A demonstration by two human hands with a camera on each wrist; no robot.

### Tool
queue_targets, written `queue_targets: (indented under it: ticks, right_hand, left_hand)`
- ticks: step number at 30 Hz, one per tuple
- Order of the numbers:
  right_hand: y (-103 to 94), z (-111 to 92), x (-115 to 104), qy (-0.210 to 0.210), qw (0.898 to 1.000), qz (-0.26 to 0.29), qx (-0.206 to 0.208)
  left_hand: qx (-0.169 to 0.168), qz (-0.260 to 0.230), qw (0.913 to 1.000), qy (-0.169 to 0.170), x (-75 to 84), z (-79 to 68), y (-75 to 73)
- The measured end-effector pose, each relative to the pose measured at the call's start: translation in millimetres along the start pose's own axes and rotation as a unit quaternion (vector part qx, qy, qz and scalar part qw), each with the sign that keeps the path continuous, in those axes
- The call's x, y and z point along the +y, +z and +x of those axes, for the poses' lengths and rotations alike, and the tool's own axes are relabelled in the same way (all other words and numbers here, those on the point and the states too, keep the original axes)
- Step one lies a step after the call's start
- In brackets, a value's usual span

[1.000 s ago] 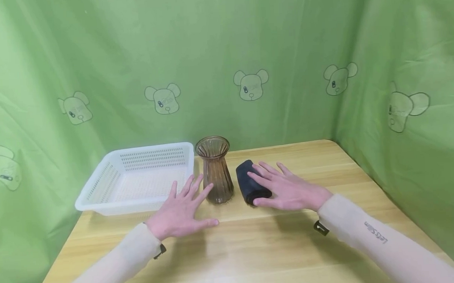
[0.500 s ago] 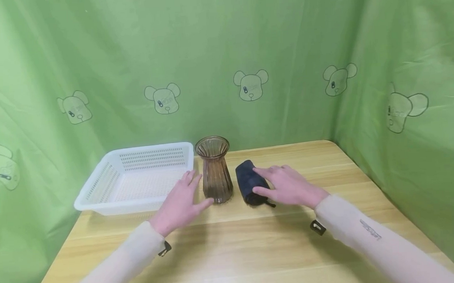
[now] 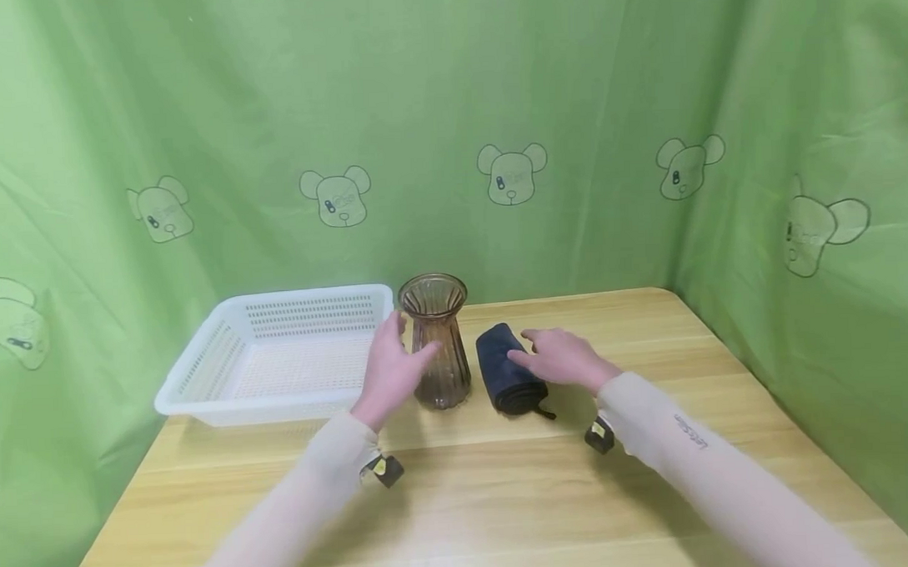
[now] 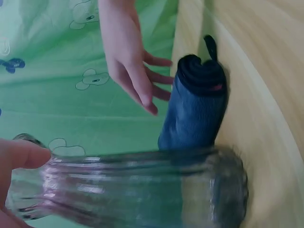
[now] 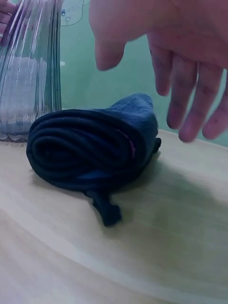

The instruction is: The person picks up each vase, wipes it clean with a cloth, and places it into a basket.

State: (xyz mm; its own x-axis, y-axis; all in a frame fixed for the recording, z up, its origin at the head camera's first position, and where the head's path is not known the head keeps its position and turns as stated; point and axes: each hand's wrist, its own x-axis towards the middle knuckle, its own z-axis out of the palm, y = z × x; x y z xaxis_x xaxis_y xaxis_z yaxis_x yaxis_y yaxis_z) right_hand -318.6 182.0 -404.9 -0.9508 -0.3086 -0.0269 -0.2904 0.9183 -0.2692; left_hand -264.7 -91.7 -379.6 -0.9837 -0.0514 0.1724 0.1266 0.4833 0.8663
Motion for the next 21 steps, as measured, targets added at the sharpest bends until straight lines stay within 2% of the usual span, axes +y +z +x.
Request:
queue_targets:
  ticks: [8,14,21]
  right_hand:
    - [11.7,18.8,-1.5,0.024,0.998,0.004,-0.055]
    - [20.5,25.8,0.1,0.034,0.997,0.034,-0.056]
    - [25.8,29.1,1.4,0.018,0.994,0.091,-0.048]
  left_hand:
    - [0.038,-0.058,0.9976,0.010,-1.2,12.2,21.1]
    - [0.047,-0.074,0.9960,0.016,-4.7,18.2,26.5]
    - [0.040,-0.057,0.9973,0.026,-6.8,23.1,29.8]
